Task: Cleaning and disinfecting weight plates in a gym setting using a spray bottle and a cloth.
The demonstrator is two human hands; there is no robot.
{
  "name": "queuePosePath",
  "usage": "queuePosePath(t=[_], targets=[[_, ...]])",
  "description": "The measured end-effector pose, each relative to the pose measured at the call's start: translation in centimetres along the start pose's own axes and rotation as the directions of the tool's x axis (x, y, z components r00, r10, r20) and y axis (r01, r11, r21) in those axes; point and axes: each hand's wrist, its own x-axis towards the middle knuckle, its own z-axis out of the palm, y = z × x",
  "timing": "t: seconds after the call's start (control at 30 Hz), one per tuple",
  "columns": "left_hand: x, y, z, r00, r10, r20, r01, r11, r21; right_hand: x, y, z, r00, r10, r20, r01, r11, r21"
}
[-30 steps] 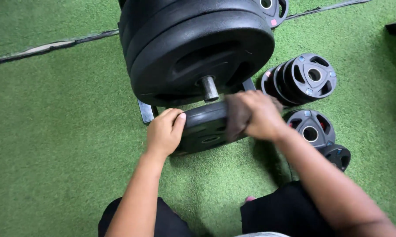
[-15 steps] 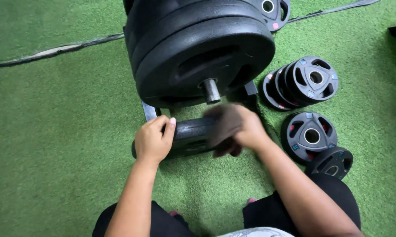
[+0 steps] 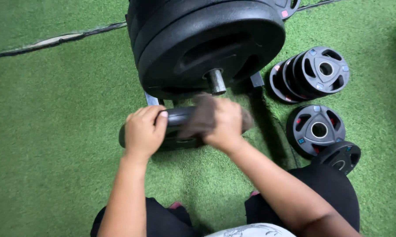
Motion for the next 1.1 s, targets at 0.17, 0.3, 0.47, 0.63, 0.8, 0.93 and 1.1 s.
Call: queuePosePath(t=[0.17, 0.3, 0.47, 0.63, 0.8, 0.93, 1.1], targets=[[-0.1, -2.0, -0.6, 0.999, -0.026, -0.029, 0.029, 0.995, 0.091, 0.7, -2.7, 2.1, 0.977, -0.210, 0.030, 0.211, 0.977, -0.028], [-0.4, -4.1, -0.8, 0.991, -0.083, -0.103, 0.089, 0.995, 0.052, -0.8, -0.5, 3.9, 0.988, -0.088, -0.128, 0.103, 0.988, 0.116], [0.3, -3.6, -1.0, 0.994, -0.072, -0.086, 0.072, 0.997, -0.001, -2.2, 3.4, 3.0, 0.981, 0.181, -0.076, -0.142, 0.922, 0.360], [0.7, -2.6, -1.9, 0.995, -0.088, 0.049, 0.095, 0.984, -0.154, -1.6, 7.1, 1.9, 0.986, 0.131, -0.103, -0.095, 0.948, 0.303], [-0.4, -5.1, -1.3, 0.916, -0.312, 0.251, 0.384, 0.860, -0.336, -6.4, 18.1, 4.8, 0.989, -0.089, -0.121, 0.042, 0.938, -0.344], [-0.3, -5.0, -0.4, 0.765, -0.474, 0.436, 0.572, 0.812, -0.121, -2.5, 7.8, 0.3, 0.985, -0.100, -0.141, 0.075, 0.982, -0.174], [-0.6, -3.3, 1.0, 0.915, -0.267, 0.303, 0.317, 0.940, -0.129, 0.0, -1.0, 1.0, 0.860, 0.499, 0.102, -0.471, 0.704, 0.531]])
